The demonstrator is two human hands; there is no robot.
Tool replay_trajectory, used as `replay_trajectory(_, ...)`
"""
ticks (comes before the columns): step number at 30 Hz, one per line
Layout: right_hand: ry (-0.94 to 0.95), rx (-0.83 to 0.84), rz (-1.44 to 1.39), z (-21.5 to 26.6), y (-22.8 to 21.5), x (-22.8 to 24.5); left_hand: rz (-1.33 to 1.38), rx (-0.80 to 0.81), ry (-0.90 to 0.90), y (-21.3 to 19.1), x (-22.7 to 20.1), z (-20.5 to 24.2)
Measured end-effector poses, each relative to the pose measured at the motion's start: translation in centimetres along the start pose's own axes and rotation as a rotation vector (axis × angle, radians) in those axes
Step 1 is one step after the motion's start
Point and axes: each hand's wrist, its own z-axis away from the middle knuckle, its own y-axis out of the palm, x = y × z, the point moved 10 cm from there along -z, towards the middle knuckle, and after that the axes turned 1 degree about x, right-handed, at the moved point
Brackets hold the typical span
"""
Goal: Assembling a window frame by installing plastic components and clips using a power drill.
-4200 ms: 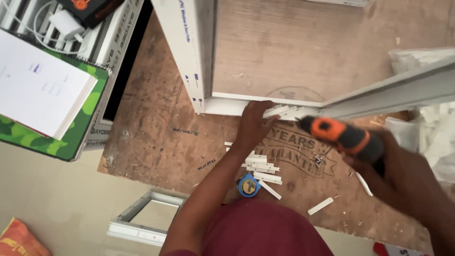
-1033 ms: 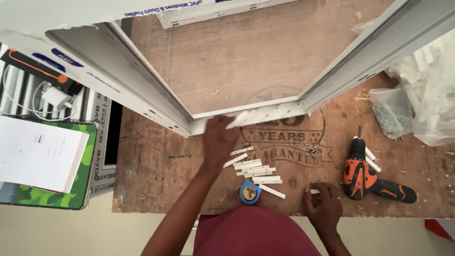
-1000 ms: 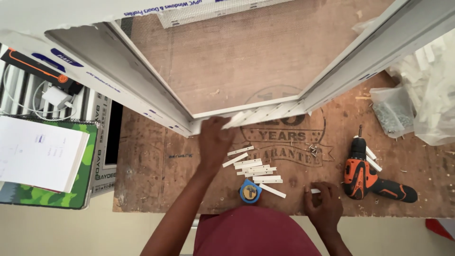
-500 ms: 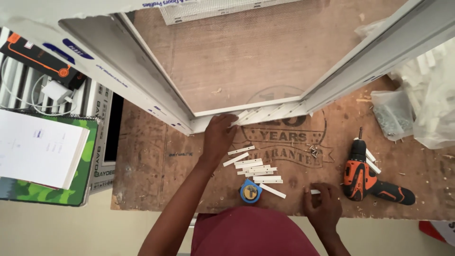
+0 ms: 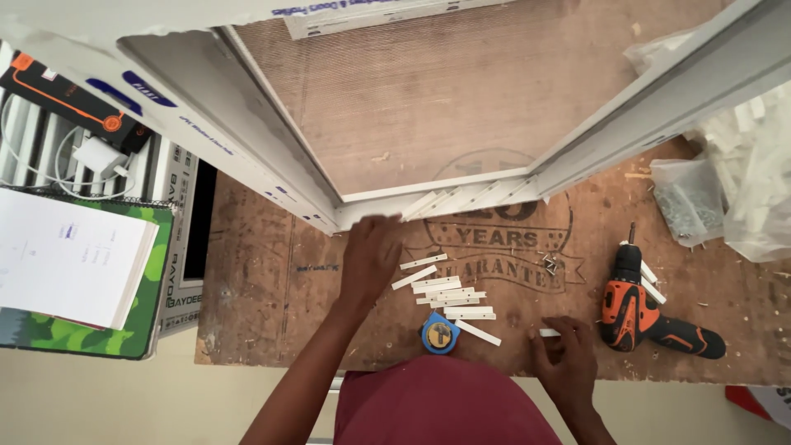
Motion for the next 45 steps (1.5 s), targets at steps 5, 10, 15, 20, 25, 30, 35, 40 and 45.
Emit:
replay_trajectory(5, -0.062, 0.011, -0.228, -1.9, 1.4, 2.9, 0.09, 0.064, -0.027, 1.2, 1.3, 2.3)
replay_trajectory(10, -0.126, 0.111, -0.264, -6.2, 5.3, 9.1, 0.092, 0.241, -0.192, 3.0, 2.1, 3.0)
replay_trajectory(15, -0.337, 0.286, -0.297, -9.4, 7.8, 17.3, 0.076, 0.217, -0.084, 2.7, 1.3, 3.1)
replay_trajectory(20, -0.493, 0.419, -0.167, -10.0, 11.5, 18.3, 0.097, 0.177, -0.07, 2.1, 1.4, 3.9)
replay_trajectory(25, -0.611, 0.373, -0.181, -10.9, 10.7, 20.8, 0.026, 0.099, -0.091, 0.7, 1.8, 4.2)
replay_trajectory(30, -0.63, 0.226, -0.252, -13.1, 9.2, 23.7, 0.044, -0.018, -0.15, -3.2, 0.7, 4.3)
replay_trajectory(35, -0.697, 0.231, -0.155, -13.5, 11.9, 24.0, 0.009, -0.135, -0.235, -5.3, 1.3, 5.0)
replay_trajectory(40, -0.741, 0.095, -0.09, -12.9, 11.6, 24.4, 0.013, -0.282, -0.173, -6.3, 0.7, 4.3)
replay_trajectory(45, -0.644, 0.089, -0.16, -13.3, 11.8, 23.7, -0.006, -0.298, -0.17, -5.7, 0.9, 2.7)
